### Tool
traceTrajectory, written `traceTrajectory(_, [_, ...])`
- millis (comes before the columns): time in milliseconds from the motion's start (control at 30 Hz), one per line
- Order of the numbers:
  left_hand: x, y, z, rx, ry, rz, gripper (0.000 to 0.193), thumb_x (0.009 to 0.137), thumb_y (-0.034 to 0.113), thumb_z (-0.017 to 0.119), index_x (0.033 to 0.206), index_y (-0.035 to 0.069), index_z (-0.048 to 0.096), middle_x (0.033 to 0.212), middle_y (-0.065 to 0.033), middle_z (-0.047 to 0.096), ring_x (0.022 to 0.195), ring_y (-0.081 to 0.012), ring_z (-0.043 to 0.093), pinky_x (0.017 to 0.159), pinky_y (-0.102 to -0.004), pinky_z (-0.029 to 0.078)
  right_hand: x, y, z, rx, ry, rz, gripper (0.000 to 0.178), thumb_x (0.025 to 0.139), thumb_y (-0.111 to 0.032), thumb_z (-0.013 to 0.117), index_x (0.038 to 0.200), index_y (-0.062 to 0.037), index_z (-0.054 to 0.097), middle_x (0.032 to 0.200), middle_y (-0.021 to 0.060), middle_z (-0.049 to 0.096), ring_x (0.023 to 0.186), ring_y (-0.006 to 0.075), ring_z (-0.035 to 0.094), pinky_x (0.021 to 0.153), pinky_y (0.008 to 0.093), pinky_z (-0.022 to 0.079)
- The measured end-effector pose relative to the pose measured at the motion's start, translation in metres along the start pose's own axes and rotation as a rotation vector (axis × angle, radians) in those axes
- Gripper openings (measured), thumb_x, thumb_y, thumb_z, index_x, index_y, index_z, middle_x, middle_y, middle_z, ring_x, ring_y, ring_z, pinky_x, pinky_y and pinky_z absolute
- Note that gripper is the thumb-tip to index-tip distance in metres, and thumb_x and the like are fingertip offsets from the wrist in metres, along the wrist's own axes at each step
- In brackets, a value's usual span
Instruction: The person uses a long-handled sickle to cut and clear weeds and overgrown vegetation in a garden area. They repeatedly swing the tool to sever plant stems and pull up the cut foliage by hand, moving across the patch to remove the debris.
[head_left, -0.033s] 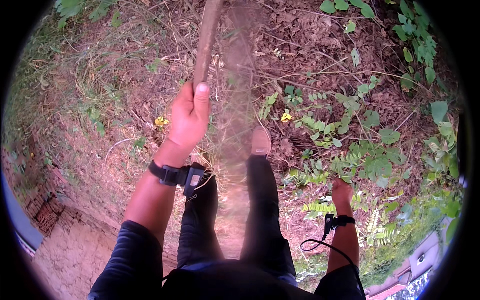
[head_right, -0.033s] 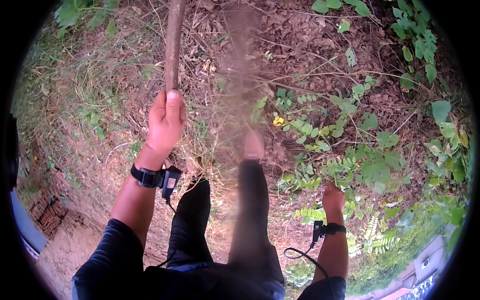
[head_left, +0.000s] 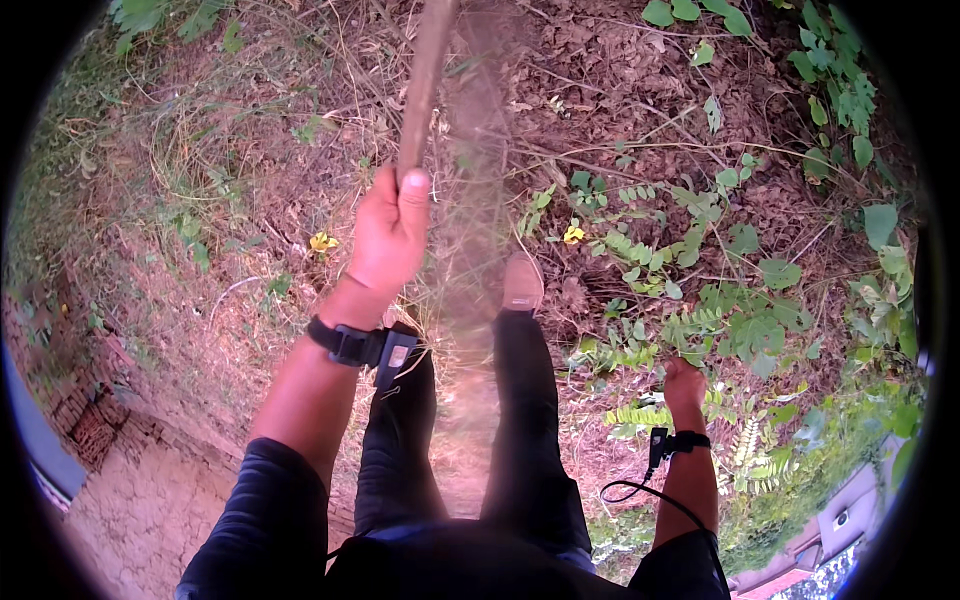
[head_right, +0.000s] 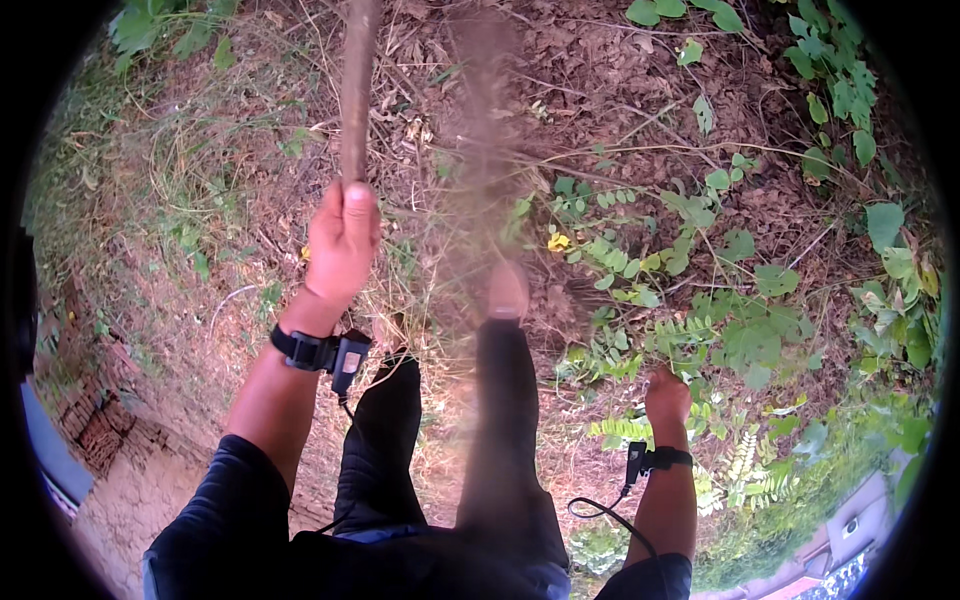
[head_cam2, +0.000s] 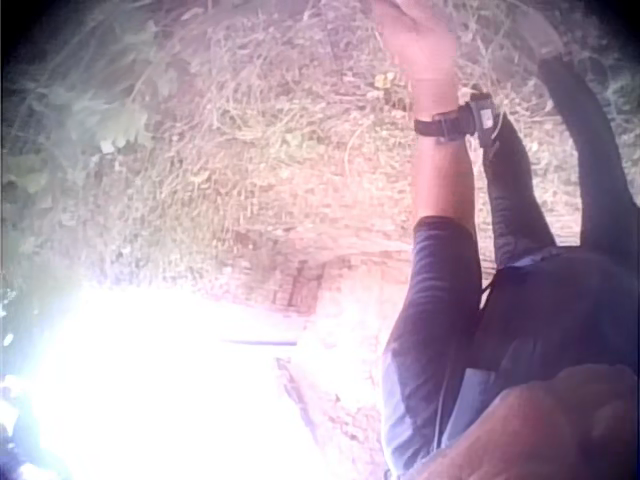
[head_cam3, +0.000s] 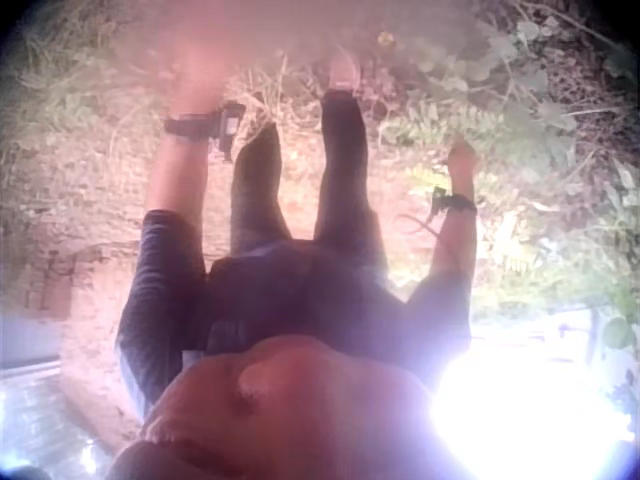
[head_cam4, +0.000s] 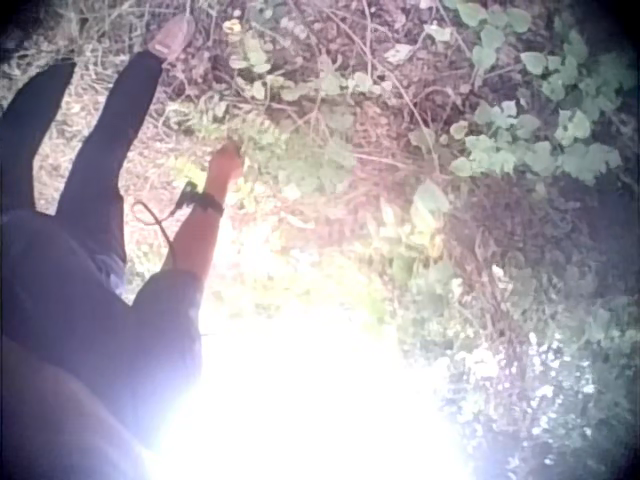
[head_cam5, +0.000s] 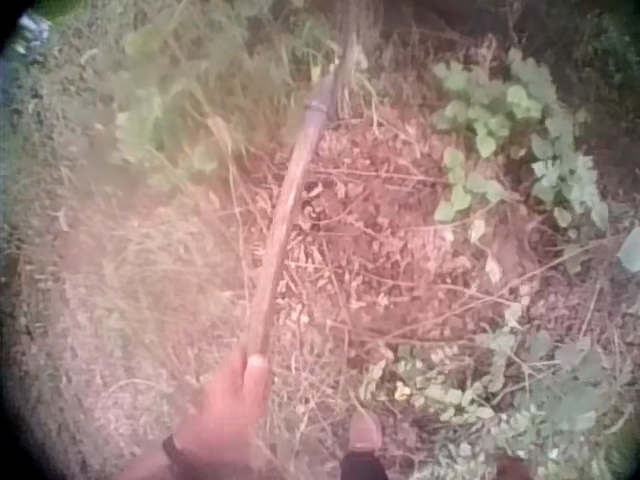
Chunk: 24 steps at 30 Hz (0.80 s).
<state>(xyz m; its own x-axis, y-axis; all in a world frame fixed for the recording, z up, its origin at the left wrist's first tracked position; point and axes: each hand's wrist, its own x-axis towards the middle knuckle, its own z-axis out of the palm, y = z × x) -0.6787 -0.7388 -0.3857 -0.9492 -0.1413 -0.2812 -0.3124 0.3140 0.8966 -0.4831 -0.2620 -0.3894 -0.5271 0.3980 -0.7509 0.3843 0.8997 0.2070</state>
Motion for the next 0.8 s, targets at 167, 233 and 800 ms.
traceTrajectory(167, [-0.04, -0.069, 0.004, 0.734, -0.515, -0.733, 0.057, 0.099, 0.05, 0.043, 0.104, -0.004, 0.06, 0.095, -0.0286, 0.066, 0.096, -0.0451, 0.064, 0.081, -0.0498, 0.05, 0.009, 0.011, 0.005, -0.054, -0.073, 0.006, 0.018, 0.092, -0.028, 0.059, 0.1, -0.0152, 0.066, 0.097, 0.0169, 0.069, 0.089, 0.0398, 0.066, 0.078, 0.0498, 0.052])
traceTrajectory(233, [-0.057, -0.078, -0.005, 0.622, -0.501, -0.736, 0.06, 0.098, 0.052, 0.043, 0.105, -0.004, 0.062, 0.093, -0.0293, 0.066, 0.095, -0.045, 0.064, 0.083, -0.0499, 0.049, 0.01, 0.016, 0.009, -0.083, -0.068, 0.035, 0.018, 0.092, -0.028, 0.058, 0.1, -0.0152, 0.067, 0.096, 0.0169, 0.069, 0.089, 0.0395, 0.066, 0.078, 0.0495, 0.053])
traceTrajectory(800, [-0.014, -0.043, 0.012, 0.529, -0.268, -0.339, 0.039, 0.099, 0.034, 0.048, 0.097, -0.005, 0.053, 0.079, -0.024, 0.063, 0.076, -0.0383, 0.066, 0.066, -0.0447, 0.051, -0.005, 0.012, 0.029, -0.006, -0.119, -0.012, 0.021, 0.09, -0.027, 0.056, 0.094, -0.0125, 0.07, 0.091, 0.0192, 0.069, 0.088, 0.0406, 0.065, 0.078, 0.0506, 0.052])
